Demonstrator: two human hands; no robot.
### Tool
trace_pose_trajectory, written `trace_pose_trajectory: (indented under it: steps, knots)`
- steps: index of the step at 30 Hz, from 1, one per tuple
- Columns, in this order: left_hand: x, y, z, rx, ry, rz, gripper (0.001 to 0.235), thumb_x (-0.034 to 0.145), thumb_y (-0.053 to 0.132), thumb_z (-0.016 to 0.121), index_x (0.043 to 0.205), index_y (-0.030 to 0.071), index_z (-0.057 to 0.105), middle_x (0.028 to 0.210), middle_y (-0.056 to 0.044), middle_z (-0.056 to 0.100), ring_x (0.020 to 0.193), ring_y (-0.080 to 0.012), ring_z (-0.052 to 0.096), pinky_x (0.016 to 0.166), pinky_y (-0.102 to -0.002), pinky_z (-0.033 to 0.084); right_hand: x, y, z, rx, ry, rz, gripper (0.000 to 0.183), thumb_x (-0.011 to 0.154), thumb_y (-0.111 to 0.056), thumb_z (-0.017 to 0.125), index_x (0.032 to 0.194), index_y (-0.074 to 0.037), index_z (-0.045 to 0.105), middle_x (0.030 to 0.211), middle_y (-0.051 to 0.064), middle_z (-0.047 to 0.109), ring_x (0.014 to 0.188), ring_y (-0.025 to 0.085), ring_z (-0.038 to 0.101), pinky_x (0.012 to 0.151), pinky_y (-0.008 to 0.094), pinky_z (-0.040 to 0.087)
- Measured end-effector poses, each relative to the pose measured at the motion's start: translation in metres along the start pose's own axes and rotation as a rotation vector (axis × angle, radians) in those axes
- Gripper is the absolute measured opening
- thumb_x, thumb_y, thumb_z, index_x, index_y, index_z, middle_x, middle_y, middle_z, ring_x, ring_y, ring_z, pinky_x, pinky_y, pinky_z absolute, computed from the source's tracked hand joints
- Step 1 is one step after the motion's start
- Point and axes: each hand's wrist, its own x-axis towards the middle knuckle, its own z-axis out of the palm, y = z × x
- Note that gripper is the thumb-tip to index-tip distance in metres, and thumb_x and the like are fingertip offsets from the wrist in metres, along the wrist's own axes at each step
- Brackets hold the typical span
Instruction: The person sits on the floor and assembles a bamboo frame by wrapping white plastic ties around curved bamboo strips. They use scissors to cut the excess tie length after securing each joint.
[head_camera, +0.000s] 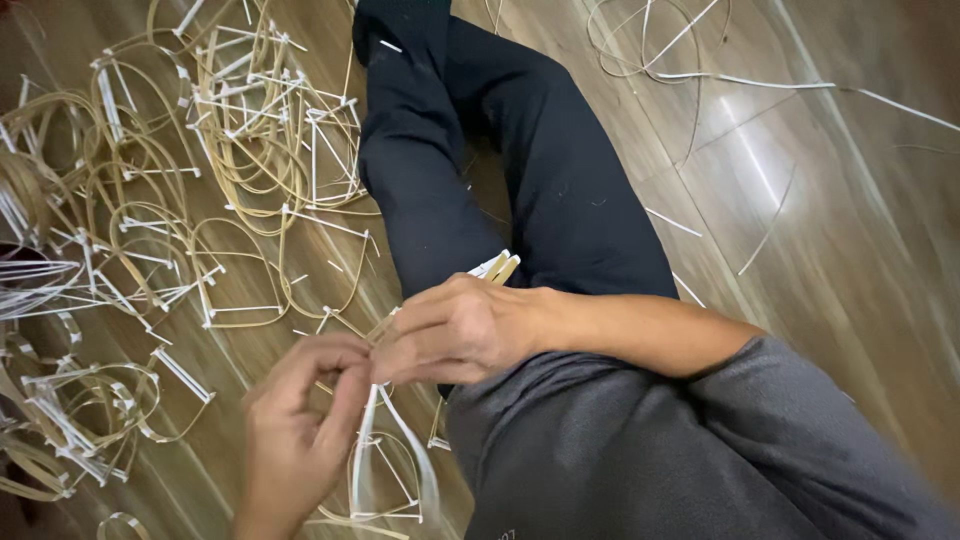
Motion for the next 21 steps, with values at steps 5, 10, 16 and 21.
trace_pose_trajectory:
  steps: [5, 10, 16, 21]
  knots:
    - [0.001, -0.014, 0.008, -0.099, 0.286, -0.059, 0.006, 0.096, 0.002, 0.059, 0.101, 0.003, 0.063, 0.099, -0.008, 0.064, 0.088, -0.0143, 0.062, 0.071, -0.024, 0.05, -0.008, 0.004, -0.004, -0.036, 0.037, -0.063, 0.019, 0.099, -0.008, 0.072, 0.118, -0.01, 0.071, 0.117, 0.007, 0.072, 0.098, 0.026, 0.073, 0.083, 0.035, 0.062]
    - [0.02, -0.051, -0.04, 0.166, 0.29, -0.168, 0.013, 0.096, 0.003, 0.057, 0.102, 0.004, 0.069, 0.095, -0.006, 0.068, 0.085, -0.0162, 0.065, 0.074, -0.026, 0.05, -0.015, 0.006, -0.005, -0.041, 0.016, -0.134, 0.02, 0.098, -0.003, 0.074, 0.117, -0.007, 0.074, 0.116, 0.01, 0.072, 0.09, 0.024, 0.07, 0.077, 0.035, 0.061]
    - [0.004, -0.059, 0.019, -0.495, -0.108, -0.097, 0.007, 0.093, 0.001, 0.067, 0.098, -0.003, 0.07, 0.101, -0.014, 0.073, 0.091, -0.019, 0.066, 0.081, -0.03, 0.053, -0.022, 0.015, -0.013, -0.076, 0.028, -0.112, 0.02, 0.096, -0.002, 0.073, 0.116, -0.006, 0.073, 0.117, 0.011, 0.073, 0.082, 0.023, 0.067, 0.07, 0.035, 0.056]
    - [0.045, -0.078, -0.011, -0.663, 0.333, -0.029, 0.016, 0.109, 0.002, 0.054, 0.103, -0.001, 0.069, 0.101, -0.011, 0.072, 0.093, -0.0181, 0.071, 0.088, -0.033, 0.059, -0.018, 0.019, -0.016, -0.124, 0.051, -0.152, 0.021, 0.096, -0.001, 0.072, 0.116, -0.005, 0.075, 0.119, 0.011, 0.072, 0.078, 0.023, 0.066, 0.068, 0.034, 0.055]
